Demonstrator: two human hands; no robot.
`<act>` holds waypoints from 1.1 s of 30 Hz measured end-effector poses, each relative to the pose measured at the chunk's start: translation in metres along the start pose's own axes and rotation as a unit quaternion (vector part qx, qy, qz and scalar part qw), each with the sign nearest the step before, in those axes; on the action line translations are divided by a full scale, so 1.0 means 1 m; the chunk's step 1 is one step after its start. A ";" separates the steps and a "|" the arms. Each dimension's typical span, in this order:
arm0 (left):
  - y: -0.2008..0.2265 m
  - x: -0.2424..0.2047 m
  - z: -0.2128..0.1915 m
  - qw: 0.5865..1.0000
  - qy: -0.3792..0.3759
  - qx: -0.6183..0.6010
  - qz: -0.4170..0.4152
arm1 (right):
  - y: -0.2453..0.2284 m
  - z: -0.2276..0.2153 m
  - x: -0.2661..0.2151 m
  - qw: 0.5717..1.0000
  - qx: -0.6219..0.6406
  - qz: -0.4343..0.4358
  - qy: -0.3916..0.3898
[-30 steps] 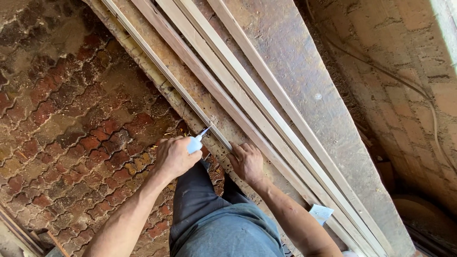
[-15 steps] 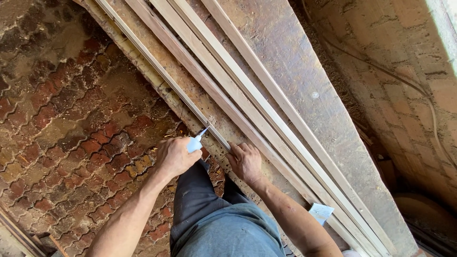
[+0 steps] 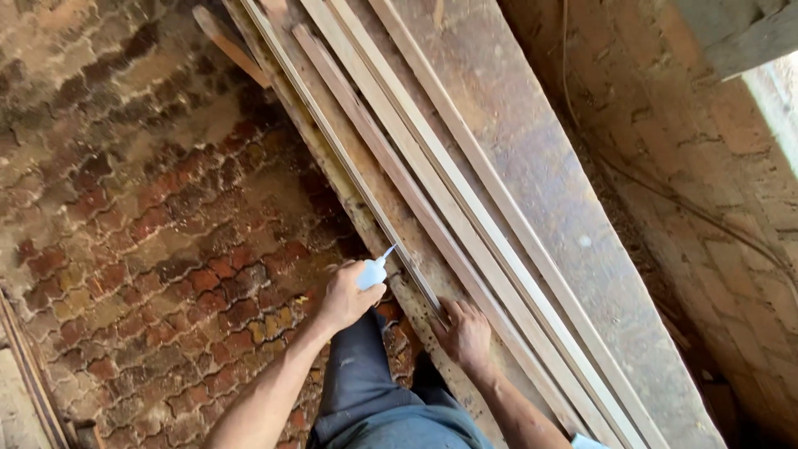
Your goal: Filling gaps and imperfections in wooden strips using glue and sawdust, followed by manual sanding.
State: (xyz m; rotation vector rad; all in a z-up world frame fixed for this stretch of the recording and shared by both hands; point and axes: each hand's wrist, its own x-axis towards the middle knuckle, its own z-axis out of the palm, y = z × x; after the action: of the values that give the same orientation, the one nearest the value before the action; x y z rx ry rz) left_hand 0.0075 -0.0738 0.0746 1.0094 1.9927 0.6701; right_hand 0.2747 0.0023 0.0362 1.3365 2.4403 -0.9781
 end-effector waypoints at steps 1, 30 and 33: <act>-0.002 0.001 -0.004 1.000 0.004 0.003 0.005 | 0.002 0.004 0.000 1.000 0.001 -0.003 0.006; -0.155 0.195 -0.193 0.997 0.016 -0.052 0.046 | 0.060 0.007 0.070 0.871 0.118 0.277 -0.387; -0.153 0.196 -0.196 0.997 0.014 -0.006 0.074 | 0.066 0.008 0.073 0.852 0.152 0.278 -0.417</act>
State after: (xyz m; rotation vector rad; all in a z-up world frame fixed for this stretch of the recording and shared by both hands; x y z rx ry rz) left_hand -0.2918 -0.0136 -0.0092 1.1544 1.9477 0.7791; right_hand 0.2855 0.0718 -0.0332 1.2126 1.2008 -1.4057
